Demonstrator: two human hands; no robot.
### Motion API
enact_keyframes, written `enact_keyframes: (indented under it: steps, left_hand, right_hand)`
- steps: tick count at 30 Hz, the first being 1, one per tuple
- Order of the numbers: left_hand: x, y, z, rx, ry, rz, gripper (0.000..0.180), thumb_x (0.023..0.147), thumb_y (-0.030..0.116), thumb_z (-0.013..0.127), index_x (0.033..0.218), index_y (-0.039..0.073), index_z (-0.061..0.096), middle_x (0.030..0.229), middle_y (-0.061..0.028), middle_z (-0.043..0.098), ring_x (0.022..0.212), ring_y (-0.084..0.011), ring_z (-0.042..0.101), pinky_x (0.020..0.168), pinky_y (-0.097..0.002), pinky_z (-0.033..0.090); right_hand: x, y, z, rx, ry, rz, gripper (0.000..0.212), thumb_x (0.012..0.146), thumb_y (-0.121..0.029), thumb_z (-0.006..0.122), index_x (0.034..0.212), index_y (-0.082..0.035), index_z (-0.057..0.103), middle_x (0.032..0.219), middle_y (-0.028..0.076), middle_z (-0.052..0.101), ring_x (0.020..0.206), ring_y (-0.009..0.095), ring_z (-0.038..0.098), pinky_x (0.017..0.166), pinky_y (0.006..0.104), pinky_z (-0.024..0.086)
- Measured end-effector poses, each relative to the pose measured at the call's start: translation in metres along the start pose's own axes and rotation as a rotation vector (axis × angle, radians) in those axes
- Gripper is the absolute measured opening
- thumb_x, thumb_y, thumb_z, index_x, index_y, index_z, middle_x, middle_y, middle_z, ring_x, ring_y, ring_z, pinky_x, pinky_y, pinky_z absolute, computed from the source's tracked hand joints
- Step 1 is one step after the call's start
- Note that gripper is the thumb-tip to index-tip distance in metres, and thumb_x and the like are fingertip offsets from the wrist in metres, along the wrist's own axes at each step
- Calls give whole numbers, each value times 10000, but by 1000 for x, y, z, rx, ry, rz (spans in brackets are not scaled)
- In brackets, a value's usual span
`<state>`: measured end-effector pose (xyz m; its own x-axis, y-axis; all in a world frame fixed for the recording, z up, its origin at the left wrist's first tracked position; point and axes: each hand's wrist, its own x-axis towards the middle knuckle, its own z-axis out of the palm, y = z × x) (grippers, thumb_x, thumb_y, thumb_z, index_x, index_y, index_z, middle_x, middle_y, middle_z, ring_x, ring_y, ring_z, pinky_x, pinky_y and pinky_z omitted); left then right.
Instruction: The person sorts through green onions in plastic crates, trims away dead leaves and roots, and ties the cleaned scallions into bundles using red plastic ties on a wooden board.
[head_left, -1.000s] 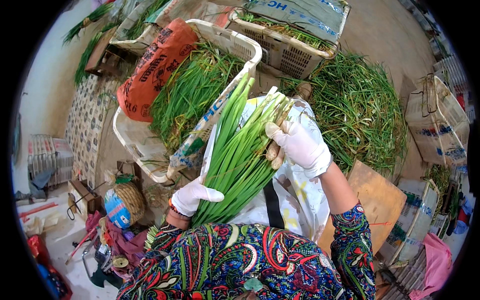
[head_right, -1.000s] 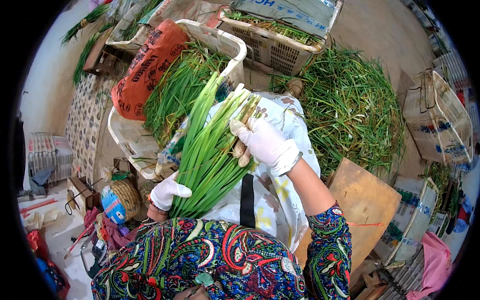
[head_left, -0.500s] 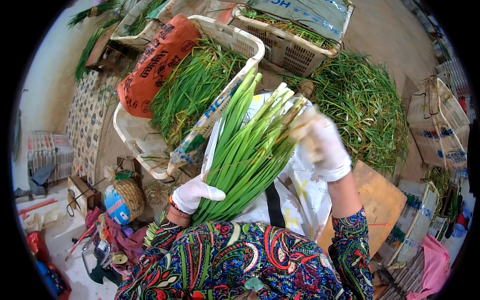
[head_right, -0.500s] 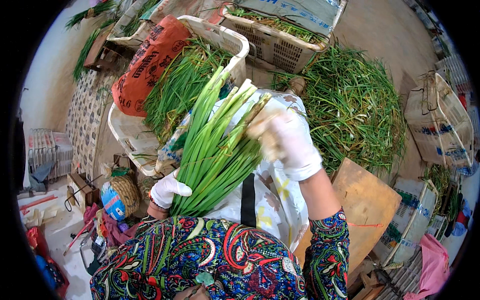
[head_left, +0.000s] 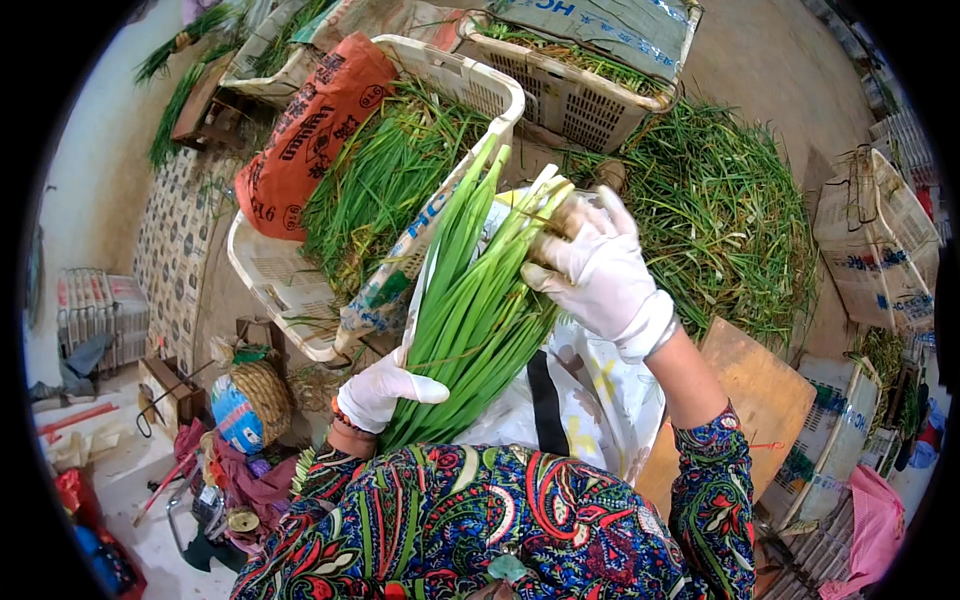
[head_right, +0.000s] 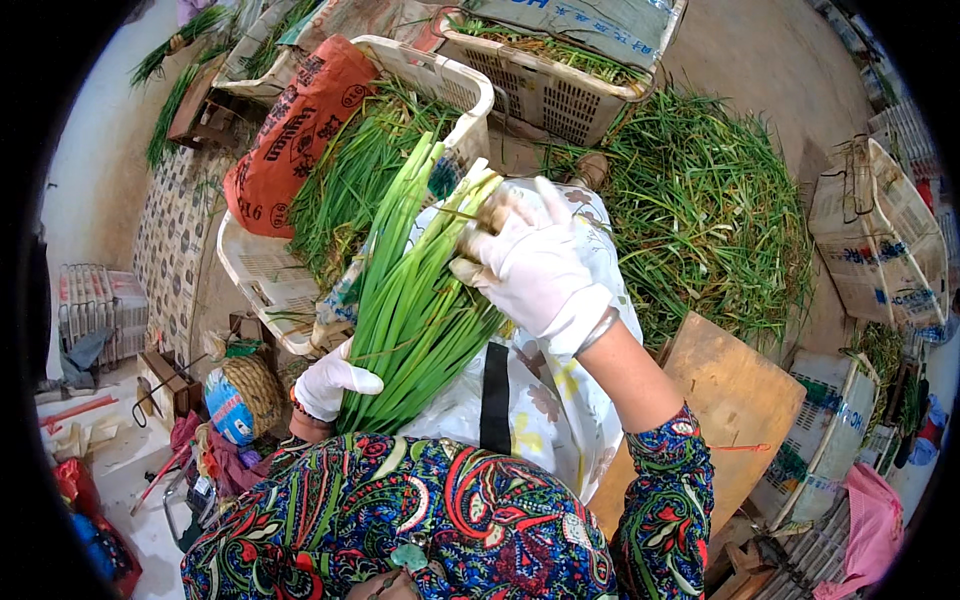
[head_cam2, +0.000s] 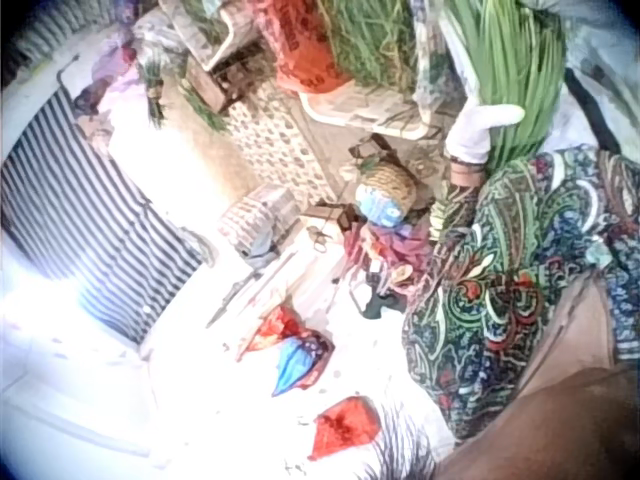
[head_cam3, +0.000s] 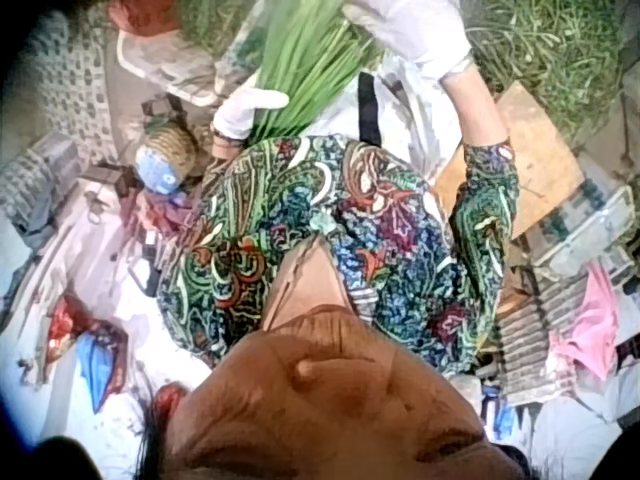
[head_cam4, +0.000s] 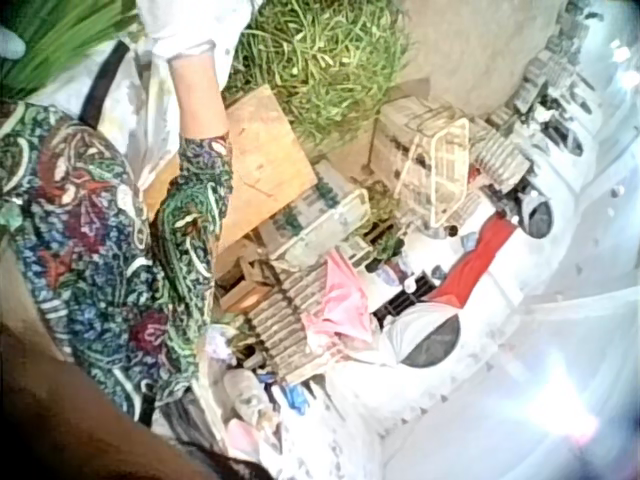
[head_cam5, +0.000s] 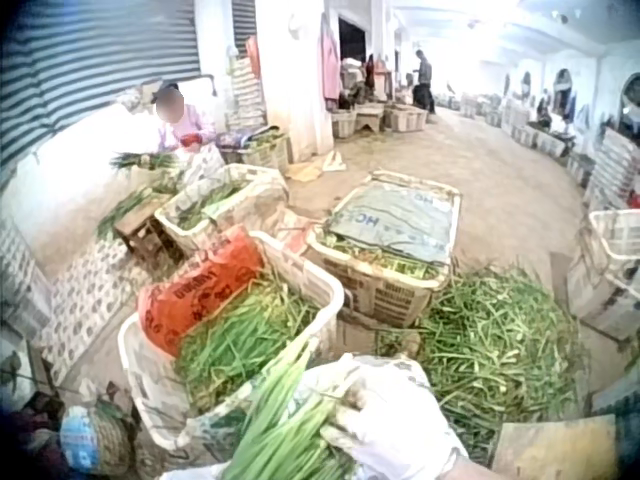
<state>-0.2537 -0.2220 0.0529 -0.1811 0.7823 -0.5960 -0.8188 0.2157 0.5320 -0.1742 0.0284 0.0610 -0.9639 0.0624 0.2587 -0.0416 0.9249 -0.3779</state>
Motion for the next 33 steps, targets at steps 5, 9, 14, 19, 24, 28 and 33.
enact_keyframes:
  steps: [5, 9, 14, 19, 24, 28, 33]
  left_hand:
    - [-2, -4, -5, -37, -24, 13, 819, 580, 4, 666, 1328, 16, 333, 1307, -142, 431, 1182, -265, 438, 1011, -383, 324]
    - [0, -3, 2, -5, -60, 6, 834, 591, 10, 674, 1343, 31, 315, 1323, -124, 417, 1205, -252, 414, 1025, -374, 300]
    - [4, -10, -3, 124, -83, 14, 864, 607, 25, 707, 1361, 50, 286, 1335, -92, 409, 1220, -224, 399, 1033, -361, 281]
    - [13, -20, -12, 226, -128, 60, 876, 589, 51, 732, 1350, 35, 299, 1316, -99, 429, 1202, -217, 417, 1023, -358, 297]
    - [1, -21, -24, 181, -48, 19, 835, 580, 93, 718, 1323, 14, 345, 1270, -122, 472, 1152, -229, 466, 1000, -352, 331]
    - [2, -19, -17, -34, -29, -16, 803, 572, 125, 647, 1310, -6, 358, 1246, -143, 488, 1125, -250, 490, 986, -352, 355]
    - [1, -22, -28, -234, -26, 53, 765, 586, 79, 515, 1327, 13, 339, 1254, -146, 476, 1124, -268, 487, 986, -361, 363]
  right_hand:
    - [-2, 10, 0, 375, -183, 56, 60, 765, -186, 616, 782, -134, 641, 833, 2, 630, 939, 190, 558, 1031, 453, 201]
    - [-10, 13, 1, 630, -164, 261, 61, 750, -143, 632, 714, -94, 634, 739, 32, 622, 820, 225, 575, 952, 398, 316]
    - [-7, 3, 10, 239, 158, 167, 26, 693, -39, 633, 699, -57, 616, 751, 130, 603, 811, 329, 570, 779, 397, 452]
    - [-10, 38, 22, -13, 380, 145, 146, 750, -19, 612, 879, -75, 571, 791, 114, 601, 810, 316, 585, 842, 386, 473]
    - [-11, 115, 10, 305, 506, 494, 87, 817, -136, 548, 876, -74, 556, 813, 98, 595, 704, 243, 571, 668, 347, 476]
    - [-52, 200, -95, -76, 635, 1181, 303, 857, -221, 493, 1073, -25, 577, 971, 146, 628, 715, 204, 606, 698, 342, 472]
    - [-65, 172, -68, -44, 558, 704, 372, 873, -208, 505, 1236, -128, 482, 1017, 92, 591, 705, 161, 582, 601, 293, 483]
